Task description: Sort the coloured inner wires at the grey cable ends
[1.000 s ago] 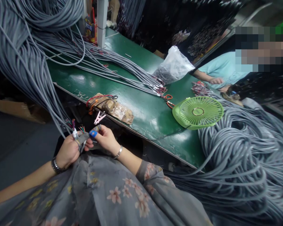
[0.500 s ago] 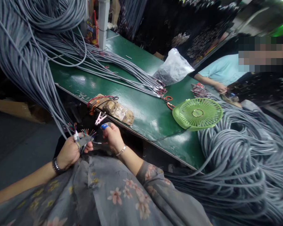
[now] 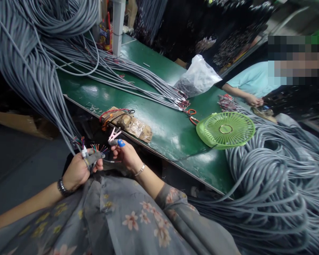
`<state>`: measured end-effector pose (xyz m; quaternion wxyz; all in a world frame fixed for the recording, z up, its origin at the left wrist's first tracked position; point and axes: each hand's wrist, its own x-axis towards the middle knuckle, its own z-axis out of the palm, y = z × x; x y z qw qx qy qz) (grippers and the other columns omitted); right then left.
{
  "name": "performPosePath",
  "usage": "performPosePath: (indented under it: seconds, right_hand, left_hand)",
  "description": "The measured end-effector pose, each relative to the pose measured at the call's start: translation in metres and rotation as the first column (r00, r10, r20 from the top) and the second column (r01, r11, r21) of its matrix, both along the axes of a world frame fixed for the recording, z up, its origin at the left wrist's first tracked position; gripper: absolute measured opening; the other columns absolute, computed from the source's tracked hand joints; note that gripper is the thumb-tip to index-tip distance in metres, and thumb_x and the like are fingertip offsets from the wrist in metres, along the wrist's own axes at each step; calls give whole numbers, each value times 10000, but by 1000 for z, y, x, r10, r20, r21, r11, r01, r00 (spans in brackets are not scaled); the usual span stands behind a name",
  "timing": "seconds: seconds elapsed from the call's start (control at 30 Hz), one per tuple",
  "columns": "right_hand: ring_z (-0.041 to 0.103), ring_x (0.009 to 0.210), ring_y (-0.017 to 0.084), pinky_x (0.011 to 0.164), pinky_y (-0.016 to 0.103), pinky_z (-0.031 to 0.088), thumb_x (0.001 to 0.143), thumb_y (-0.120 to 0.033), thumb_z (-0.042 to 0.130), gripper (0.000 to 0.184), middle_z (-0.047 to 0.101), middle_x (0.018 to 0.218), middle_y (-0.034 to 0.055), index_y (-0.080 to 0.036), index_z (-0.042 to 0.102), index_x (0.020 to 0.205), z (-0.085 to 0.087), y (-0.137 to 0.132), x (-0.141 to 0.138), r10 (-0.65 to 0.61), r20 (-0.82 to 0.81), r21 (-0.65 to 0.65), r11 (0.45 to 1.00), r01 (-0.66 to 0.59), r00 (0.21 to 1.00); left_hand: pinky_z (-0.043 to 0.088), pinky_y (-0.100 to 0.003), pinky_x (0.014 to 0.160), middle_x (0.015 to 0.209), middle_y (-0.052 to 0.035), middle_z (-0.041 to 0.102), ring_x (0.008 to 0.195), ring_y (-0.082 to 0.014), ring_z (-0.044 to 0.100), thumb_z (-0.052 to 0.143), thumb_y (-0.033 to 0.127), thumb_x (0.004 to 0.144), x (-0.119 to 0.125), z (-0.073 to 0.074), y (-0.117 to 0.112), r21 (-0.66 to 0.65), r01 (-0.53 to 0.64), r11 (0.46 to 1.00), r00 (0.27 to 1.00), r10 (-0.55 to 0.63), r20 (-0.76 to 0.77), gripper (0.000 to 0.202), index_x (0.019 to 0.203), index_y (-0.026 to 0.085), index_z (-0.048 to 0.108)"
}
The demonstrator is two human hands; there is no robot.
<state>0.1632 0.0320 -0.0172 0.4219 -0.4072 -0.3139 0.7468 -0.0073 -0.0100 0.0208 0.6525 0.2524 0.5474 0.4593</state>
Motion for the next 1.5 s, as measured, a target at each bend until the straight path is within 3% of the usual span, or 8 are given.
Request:
performPosePath:
  seconds: [0.1, 0.3, 0.5, 0.67, 0.97, 1.07, 1.23, 1.5]
  right_hand:
    - [504, 587, 88, 551, 227, 453, 807, -704, 757, 526, 651, 760, -10, -189, 659, 847, 4, 16, 0, -15, 10, -16, 1000, 15, 1000]
    - [498, 607, 102, 587, 224, 467, 897, -688, 685, 511, 605, 698, -18, -179, 705, 863, 8, 39, -10, 80, -50, 18, 997, -79, 996]
    - [485, 580, 100, 556, 213, 444, 892, -631, 736, 461, 592, 663, -23, -183, 690, 799, 6, 37, -25, -64, -192, -55, 997, 55, 979]
    - [531, 604, 118, 607, 234, 484, 897, -541, 776, 440, 568, 615, -21, -191, 621, 681, 9, 36, -30, -157, -208, -111, 984, 136, 966]
    - [530, 564, 113, 519, 206, 437, 944, -716, 600, 565, 629, 645, -1, -176, 683, 801, 14, 33, -24, -83, -212, -159, 986, 50, 974]
    - [520, 554, 105, 508, 198, 438, 959, -701, 586, 547, 633, 669, -1, -181, 687, 823, 15, 31, -21, -45, -216, -156, 988, 11, 975]
    - [483, 575, 102, 541, 207, 459, 884, -584, 753, 404, 590, 663, -24, -197, 676, 801, 13, 30, -21, -74, -151, -52, 996, 67, 986]
    - [532, 672, 160, 692, 303, 500, 852, -778, 661, 577, 571, 651, 4, -227, 645, 684, 0, 24, -14, -201, 149, 259, 953, 158, 968]
  left_hand:
    - [374, -203, 385, 453, 6, 648, 376, -110, 563, 959, 412, 429, -1, 6, 4, 29, 72, 997, 997, -72, 3, 412, 584, 172, 663]
    - [377, -205, 382, 431, 17, 611, 366, -90, 499, 995, 449, 394, 4, 19, 16, 39, 154, 987, 986, -156, 65, 476, 559, 180, 640]
    - [362, -193, 374, 427, 26, 602, 363, -80, 477, 1007, 450, 358, 10, 20, 21, -3, 164, 986, 984, -163, 76, 485, 564, 179, 661]
    - [360, -188, 375, 434, 18, 604, 376, -87, 499, 989, 426, 383, 11, 12, 22, -12, 152, 988, 986, -151, 68, 444, 573, 174, 677]
    - [344, -201, 387, 433, 15, 602, 379, -91, 486, 939, 394, 428, 11, 15, 16, -5, 142, 990, 989, -142, 35, 373, 556, 181, 661]
    - [354, -205, 398, 438, 10, 610, 384, -95, 504, 932, 390, 442, 9, 19, 10, -5, 118, 993, 993, -118, 15, 358, 558, 179, 666]
    - [349, -210, 399, 453, 3, 622, 390, -105, 531, 929, 387, 465, 8, 22, 7, 35, 87, 996, 996, -87, 10, 357, 564, 175, 660]
    - [341, -200, 391, 449, 9, 634, 383, -105, 540, 965, 413, 387, 13, 25, 14, 16, 17, 1000, 1000, -17, 19, 417, 550, 186, 655]
